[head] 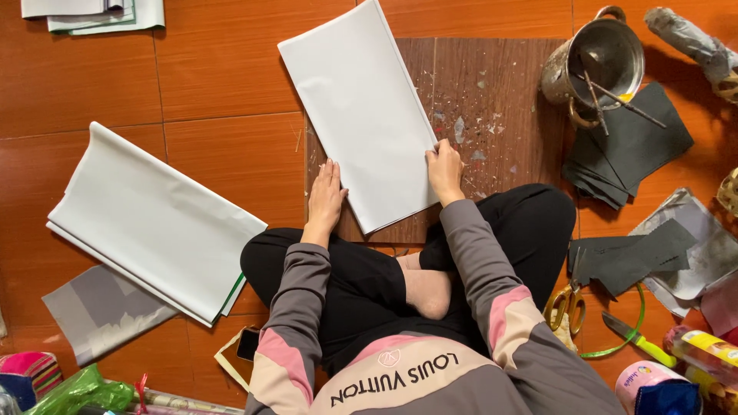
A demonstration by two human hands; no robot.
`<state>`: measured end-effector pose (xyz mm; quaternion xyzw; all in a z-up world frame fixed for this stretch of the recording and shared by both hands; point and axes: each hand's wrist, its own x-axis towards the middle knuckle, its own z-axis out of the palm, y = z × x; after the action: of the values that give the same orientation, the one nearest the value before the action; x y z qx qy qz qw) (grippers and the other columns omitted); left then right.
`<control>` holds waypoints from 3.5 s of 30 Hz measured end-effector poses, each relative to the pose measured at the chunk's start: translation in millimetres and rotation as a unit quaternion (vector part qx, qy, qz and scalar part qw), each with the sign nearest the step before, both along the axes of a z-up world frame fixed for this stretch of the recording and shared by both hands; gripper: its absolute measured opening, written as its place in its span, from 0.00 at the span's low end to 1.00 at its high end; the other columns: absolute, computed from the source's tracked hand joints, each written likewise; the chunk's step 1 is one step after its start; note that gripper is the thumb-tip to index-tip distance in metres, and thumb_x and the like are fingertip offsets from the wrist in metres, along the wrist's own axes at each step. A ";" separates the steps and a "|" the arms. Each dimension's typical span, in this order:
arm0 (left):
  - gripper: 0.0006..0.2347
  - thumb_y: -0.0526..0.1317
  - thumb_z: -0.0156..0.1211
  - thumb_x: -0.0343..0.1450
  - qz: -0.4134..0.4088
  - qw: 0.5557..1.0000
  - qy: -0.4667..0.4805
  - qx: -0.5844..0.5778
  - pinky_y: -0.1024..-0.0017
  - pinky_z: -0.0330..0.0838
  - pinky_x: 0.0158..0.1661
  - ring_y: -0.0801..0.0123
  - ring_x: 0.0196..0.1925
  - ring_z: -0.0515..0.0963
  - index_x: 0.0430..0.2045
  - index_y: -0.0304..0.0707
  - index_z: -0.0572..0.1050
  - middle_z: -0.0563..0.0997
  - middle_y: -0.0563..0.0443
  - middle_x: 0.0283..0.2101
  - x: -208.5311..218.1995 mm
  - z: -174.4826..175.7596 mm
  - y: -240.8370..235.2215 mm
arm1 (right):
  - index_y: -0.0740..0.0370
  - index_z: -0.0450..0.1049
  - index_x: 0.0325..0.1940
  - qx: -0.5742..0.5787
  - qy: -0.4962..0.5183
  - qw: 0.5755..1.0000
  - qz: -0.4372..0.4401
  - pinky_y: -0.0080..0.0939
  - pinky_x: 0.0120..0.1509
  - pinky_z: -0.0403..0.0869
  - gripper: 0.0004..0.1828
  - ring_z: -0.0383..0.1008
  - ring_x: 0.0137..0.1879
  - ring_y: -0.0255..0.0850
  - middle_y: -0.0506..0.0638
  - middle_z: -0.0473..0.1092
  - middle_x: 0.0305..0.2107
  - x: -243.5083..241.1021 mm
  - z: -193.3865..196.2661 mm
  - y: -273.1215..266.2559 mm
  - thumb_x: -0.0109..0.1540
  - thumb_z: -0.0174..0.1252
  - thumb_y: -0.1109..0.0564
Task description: Folding and cutting paper sheets into strips using scissors while sitting on the floor
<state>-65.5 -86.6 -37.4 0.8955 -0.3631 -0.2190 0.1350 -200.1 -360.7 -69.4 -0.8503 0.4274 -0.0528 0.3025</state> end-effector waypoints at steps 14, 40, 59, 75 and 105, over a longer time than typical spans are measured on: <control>0.32 0.43 0.56 0.72 -0.027 0.998 -0.049 0.016 0.55 0.49 0.68 0.51 0.74 0.48 0.69 0.34 0.47 0.45 0.39 0.73 -3.2 -31.3 -4.5 | 0.55 0.73 0.47 0.014 -0.129 0.991 -0.030 0.51 0.49 0.75 0.15 0.77 0.46 0.56 0.58 0.75 0.35 -0.6 -12.4 -9.5 0.57 0.64 0.59; 0.31 0.43 0.50 0.78 -0.038 0.995 -0.016 0.092 0.61 0.39 0.71 0.57 0.76 0.35 0.70 0.35 0.37 0.33 0.45 0.74 -4.2 -17.2 -10.8 | 0.56 0.77 0.52 -0.122 -0.133 0.983 0.026 0.44 0.41 0.71 0.16 0.65 0.40 0.46 0.52 0.63 0.32 -14.2 -46.2 -15.8 0.62 0.57 0.66; 0.35 0.46 0.53 0.77 -0.037 0.993 -0.021 0.108 0.57 0.38 0.71 0.56 0.76 0.33 0.70 0.39 0.35 0.31 0.44 0.74 -6.0 -29.0 -11.2 | 0.55 0.76 0.52 -0.199 -0.113 0.972 0.049 0.44 0.35 0.66 0.22 0.60 0.38 0.46 0.50 0.60 0.31 -13.2 -33.5 -12.7 0.59 0.53 0.73; 0.36 0.56 0.47 0.73 -0.057 0.991 -0.019 0.119 0.49 0.29 0.70 0.55 0.76 0.33 0.71 0.42 0.39 0.36 0.42 0.75 5.2 -35.0 -9.8 | 0.58 0.54 0.73 -0.168 -0.023 0.926 0.337 0.52 0.76 0.42 0.31 0.45 0.77 0.46 0.54 0.49 0.71 4.1 -17.3 165.3 0.67 0.45 0.45; 0.32 0.58 0.34 0.75 0.002 0.997 -0.048 0.061 0.51 0.30 0.71 0.55 0.76 0.34 0.72 0.43 0.40 0.35 0.43 0.75 124.9 -42.1 -72.4 | 0.47 0.56 0.72 -0.217 -0.045 0.903 0.368 0.60 0.72 0.45 0.37 0.45 0.75 0.52 0.56 0.50 0.70 5.5 -29.4 159.0 0.61 0.46 0.34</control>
<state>59.4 -159.1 -79.5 0.9123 -0.3533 -0.1971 0.0632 -194.6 -201.6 -98.8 -0.9884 0.0482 -0.0672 0.1277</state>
